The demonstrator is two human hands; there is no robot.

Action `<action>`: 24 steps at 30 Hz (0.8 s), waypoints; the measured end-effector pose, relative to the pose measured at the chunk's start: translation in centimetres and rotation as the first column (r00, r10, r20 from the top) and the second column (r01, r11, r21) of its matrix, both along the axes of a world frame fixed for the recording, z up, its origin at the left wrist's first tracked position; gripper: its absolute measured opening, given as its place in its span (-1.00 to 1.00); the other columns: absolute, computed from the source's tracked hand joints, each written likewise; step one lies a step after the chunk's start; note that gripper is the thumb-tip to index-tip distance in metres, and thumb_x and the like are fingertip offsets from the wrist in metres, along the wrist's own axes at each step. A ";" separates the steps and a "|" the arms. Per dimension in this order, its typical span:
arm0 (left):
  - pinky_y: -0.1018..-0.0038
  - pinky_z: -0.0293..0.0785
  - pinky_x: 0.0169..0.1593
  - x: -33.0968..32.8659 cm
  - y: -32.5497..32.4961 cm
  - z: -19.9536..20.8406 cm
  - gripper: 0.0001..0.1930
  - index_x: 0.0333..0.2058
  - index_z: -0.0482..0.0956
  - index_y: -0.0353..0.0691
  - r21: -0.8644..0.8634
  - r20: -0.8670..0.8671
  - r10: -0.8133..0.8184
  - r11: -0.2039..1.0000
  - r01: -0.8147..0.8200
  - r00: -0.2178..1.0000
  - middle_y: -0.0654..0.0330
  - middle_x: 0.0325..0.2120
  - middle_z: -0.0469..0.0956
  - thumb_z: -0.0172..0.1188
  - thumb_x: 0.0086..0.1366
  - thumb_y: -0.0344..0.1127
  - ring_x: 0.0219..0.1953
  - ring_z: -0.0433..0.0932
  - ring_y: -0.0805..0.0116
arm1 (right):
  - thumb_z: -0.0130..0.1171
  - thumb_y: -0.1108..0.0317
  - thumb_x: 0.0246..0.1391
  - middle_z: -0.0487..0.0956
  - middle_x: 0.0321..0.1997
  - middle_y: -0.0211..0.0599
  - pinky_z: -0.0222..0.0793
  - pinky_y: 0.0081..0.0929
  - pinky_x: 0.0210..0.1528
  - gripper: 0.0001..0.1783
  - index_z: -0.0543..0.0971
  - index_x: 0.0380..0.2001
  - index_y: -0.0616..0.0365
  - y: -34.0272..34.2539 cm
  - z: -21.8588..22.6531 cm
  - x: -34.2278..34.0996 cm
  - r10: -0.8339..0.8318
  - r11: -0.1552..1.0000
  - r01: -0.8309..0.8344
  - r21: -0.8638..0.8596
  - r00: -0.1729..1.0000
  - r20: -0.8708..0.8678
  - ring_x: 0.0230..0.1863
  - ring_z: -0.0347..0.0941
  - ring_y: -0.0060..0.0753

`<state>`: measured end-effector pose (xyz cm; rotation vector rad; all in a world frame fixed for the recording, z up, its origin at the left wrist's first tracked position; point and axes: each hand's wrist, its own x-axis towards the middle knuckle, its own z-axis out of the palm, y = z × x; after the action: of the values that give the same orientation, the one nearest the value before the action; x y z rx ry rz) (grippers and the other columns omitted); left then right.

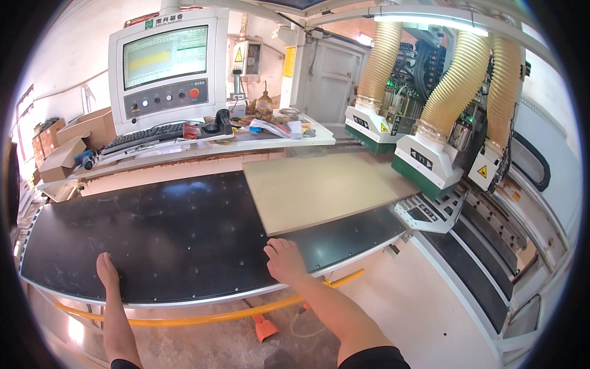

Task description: The person repeatedly picks up large rectangular wood panels from a stack, places them on a machine table, and then removes them to return to the stack. This cycle is repeated multiple times throughout the clip.

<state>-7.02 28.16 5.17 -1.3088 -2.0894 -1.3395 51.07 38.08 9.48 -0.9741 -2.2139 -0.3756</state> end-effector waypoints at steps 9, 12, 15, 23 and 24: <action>0.23 0.37 0.15 17.6 6.1 9.1 -0.83 -0.22 0.53 -0.34 0.149 -0.085 -0.434 0.884 0.443 0.897 -0.04 -0.09 0.55 0.01 0.28 -0.44 0.00 0.51 -0.01 | 0.19 0.46 -0.14 0.45 0.06 -0.23 0.27 -0.09 0.15 -0.59 0.49 -0.11 0.07 0.5 -0.5 0.2 0.030 0.999 -0.031 -0.026 0.998 -0.060 0.09 0.40 -0.09; 0.15 0.33 0.20 25.0 9.3 11.4 -0.80 -0.18 0.53 -0.29 -0.005 -0.158 -0.580 0.810 0.587 0.799 -0.03 -0.04 0.55 0.07 0.22 -0.45 0.08 0.46 -0.06 | 0.19 0.47 -0.13 0.43 0.10 -0.18 0.25 -0.05 0.17 -0.53 0.47 -0.05 0.06 0.4 -0.1 0.7 0.061 0.998 -0.064 -0.014 0.984 -0.168 0.10 0.39 -0.03; 0.12 0.29 0.24 29.3 12.1 11.1 -0.73 -0.05 0.49 -0.25 -0.198 -0.168 -0.677 0.735 0.648 0.717 -0.06 0.07 0.49 0.08 0.31 -0.31 0.15 0.40 -0.09 | 0.22 0.45 -0.16 0.42 0.12 -0.18 0.23 0.00 0.18 -0.49 0.45 -0.03 0.05 1.6 0.8 3.3 0.085 0.993 -0.102 -0.062 0.970 -0.229 0.12 0.36 -0.01; 0.05 0.27 0.24 28.3 19.4 5.7 -0.67 0.00 0.43 -0.32 -0.414 -0.093 -0.614 0.740 0.530 0.784 -0.13 0.07 0.45 0.05 0.38 -0.21 0.14 0.39 -0.15 | 0.22 0.40 0.00 0.50 0.09 -0.13 0.21 -0.09 0.21 -0.60 0.47 -0.04 0.12 13.5 1.0 18.2 -0.279 0.958 0.271 -0.095 0.957 -0.079 0.16 0.39 -0.04; 0.06 0.27 0.24 27.7 19.9 5.3 -0.67 0.00 0.43 -0.31 -0.426 -0.134 -0.606 0.749 0.507 0.784 -0.12 0.07 0.45 0.05 0.39 -0.21 0.14 0.39 -0.14 | 0.17 0.31 0.06 0.49 0.08 -0.12 0.19 -0.06 0.22 -0.62 0.48 -0.04 0.14 14.9 0.8 19.5 -0.299 0.946 0.296 -0.133 0.954 -0.003 0.14 0.39 -0.04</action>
<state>20.70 48.06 10.49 -2.2895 -1.8778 -0.8903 70.61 53.00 10.24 -1.3852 -2.0927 -0.3550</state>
